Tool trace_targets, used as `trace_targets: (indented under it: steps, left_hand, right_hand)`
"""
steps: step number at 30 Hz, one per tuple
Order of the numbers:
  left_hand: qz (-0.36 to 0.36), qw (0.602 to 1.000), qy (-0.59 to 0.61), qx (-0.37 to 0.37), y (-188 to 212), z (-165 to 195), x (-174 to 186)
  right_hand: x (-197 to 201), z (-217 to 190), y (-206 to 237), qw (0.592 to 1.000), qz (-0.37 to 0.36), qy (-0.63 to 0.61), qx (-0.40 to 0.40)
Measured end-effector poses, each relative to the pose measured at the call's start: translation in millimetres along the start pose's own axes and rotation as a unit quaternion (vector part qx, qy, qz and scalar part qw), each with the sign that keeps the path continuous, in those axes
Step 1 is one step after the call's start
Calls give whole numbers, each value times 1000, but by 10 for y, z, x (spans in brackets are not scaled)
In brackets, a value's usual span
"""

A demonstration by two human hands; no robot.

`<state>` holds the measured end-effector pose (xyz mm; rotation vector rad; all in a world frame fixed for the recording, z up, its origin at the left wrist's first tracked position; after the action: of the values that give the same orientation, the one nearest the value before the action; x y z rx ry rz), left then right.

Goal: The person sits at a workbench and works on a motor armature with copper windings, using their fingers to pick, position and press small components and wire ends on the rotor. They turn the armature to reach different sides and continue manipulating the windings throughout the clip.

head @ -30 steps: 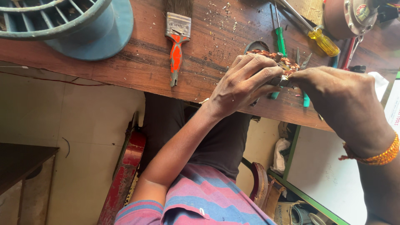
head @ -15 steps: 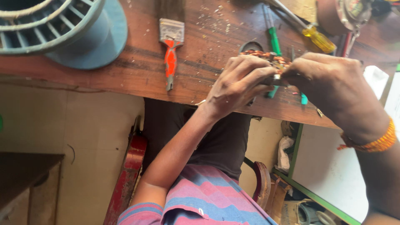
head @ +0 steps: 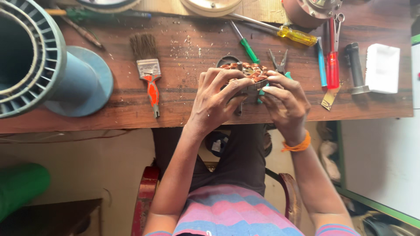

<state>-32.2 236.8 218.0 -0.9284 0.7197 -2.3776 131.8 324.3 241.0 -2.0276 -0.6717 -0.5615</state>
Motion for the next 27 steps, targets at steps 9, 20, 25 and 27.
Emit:
trace_targets:
  steps: [9,20,25,27]
  left_hand:
    - [22,999,-30,22,-22,55,-10]
    - [29,994,-110,-9,-47,185,-118]
    - [54,979,-184,-64,10,194,-195]
    - [68,965,-229,-106,76,192,-202]
  right_hand:
    - [-69,-36,-52,987,88,61,118]
    - [36,192,153,988,124,-51,-72]
    - [-26,501,631,911,211,-247,-254]
    - [-25,589,750,907,226,-239,-262]
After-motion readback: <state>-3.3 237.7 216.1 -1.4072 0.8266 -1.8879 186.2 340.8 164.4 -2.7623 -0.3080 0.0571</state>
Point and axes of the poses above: each hand's wrist, its own y-axis away from the middle knuckle, its own x-axis out of the back of the hand, z = x × y, the point moved 6 cm from there along -y, towards the middle knuckle, and after that the axes turned 2 degrees about -y, right-handed, at the moved point
